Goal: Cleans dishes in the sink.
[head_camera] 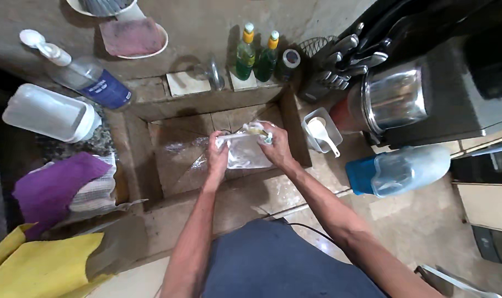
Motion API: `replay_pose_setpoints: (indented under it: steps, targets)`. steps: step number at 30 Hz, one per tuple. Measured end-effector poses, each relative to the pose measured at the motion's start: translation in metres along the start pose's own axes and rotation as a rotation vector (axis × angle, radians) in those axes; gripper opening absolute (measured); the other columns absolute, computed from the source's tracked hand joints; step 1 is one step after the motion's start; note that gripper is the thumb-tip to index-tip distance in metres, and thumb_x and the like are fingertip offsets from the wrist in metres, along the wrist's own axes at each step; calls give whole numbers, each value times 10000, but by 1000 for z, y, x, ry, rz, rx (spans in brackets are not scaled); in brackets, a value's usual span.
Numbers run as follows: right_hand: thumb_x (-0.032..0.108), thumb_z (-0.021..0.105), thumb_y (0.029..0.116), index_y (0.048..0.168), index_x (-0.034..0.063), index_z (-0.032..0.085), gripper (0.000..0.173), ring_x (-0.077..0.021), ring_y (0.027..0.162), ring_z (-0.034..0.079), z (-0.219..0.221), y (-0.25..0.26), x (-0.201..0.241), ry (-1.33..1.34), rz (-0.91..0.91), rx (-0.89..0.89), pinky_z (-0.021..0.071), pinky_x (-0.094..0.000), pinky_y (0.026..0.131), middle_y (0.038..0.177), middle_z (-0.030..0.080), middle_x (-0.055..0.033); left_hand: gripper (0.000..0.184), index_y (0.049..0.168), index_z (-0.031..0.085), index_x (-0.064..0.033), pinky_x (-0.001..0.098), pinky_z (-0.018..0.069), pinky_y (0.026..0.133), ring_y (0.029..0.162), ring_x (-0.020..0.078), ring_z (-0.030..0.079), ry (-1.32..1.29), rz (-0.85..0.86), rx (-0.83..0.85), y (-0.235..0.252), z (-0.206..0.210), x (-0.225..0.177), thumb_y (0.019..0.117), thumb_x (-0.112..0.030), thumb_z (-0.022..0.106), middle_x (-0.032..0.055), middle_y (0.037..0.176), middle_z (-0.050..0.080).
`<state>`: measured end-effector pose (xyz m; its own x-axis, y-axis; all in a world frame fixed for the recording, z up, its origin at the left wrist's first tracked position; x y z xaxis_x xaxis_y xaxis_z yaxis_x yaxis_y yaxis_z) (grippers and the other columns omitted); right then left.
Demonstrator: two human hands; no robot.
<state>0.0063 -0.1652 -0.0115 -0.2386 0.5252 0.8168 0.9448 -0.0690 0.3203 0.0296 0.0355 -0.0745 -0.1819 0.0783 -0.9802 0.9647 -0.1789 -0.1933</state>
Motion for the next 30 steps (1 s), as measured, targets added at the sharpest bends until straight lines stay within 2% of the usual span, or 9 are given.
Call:
replay_pose_setpoints:
  steps: [2,5,7,10,14,18,24,27,30]
  targets:
    - [9,648,901,1251,3,693,352,-243,1111,688,10,-6,8,23,27,-42,567,-437,965,1251,697,-158,517,1548,363,-167,484,505,1046,1312,266,555,-132,-129,-109,-1,6,9,1062,-183,539,127,1510,499]
    - [25,639,904,1290,9,676,388,-245,1144,676,15,-12,8,32,27,10,563,-434,983,1281,684,-154,445,1383,562,-39,551,523,974,1147,334,644,69,-196,-195,5,-8,6,1071,-354,533,213,1273,649]
    - [66,664,914,1327,24,657,415,-224,1186,660,4,-20,10,42,57,171,550,-423,1018,1332,665,-134,394,1274,635,15,567,516,979,1101,363,668,282,-94,-189,17,-25,3,1071,-306,529,247,1177,683]
    - [203,658,988,1480,83,548,518,-188,1352,555,-1,-8,10,24,163,463,451,-416,1148,1504,556,-89,299,1211,693,31,509,519,1020,1099,307,696,429,119,-125,34,-31,-11,1047,-172,547,226,1140,719]
    - [230,552,1045,1577,80,407,571,-179,1497,385,22,34,17,112,204,568,303,-408,1251,1635,395,-86,212,1062,724,68,504,558,928,967,310,726,466,377,-18,37,-8,-22,989,-95,610,224,1003,737]
    - [246,568,1045,1566,149,452,542,-163,1480,409,-5,-2,14,23,192,613,360,-402,1220,1654,371,-15,267,1165,714,32,452,551,955,1007,240,714,410,173,-126,47,-39,-23,1019,-127,557,199,1070,737]
    - [234,543,1048,1600,79,361,602,-178,1530,327,23,34,1,143,162,592,274,-396,1267,1673,324,-78,247,1075,722,69,502,553,937,974,310,725,487,228,-63,43,-6,-22,1017,-122,577,231,1007,737]
    - [238,564,1040,1629,131,311,649,-162,1528,326,2,18,6,86,192,663,299,-397,1257,1695,279,-39,275,1107,716,59,479,554,916,956,281,713,485,163,-113,54,-26,-19,1023,-149,558,220,1012,731]
    - [149,655,976,1604,126,369,690,-187,1510,360,-12,-6,-6,50,209,686,338,-413,1232,1694,279,-45,306,1085,702,71,529,530,900,945,313,695,501,36,-209,59,-40,-23,1031,-185,544,242,998,713]
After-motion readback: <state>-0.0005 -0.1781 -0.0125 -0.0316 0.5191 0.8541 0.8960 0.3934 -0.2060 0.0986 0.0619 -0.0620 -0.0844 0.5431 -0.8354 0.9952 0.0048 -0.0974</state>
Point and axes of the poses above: each hand's wrist, its own y-axis towards the middle knuckle, its own z-axis out of the palm, x = y × z, the point moved 1 cm from there along y, towards the middle knuckle
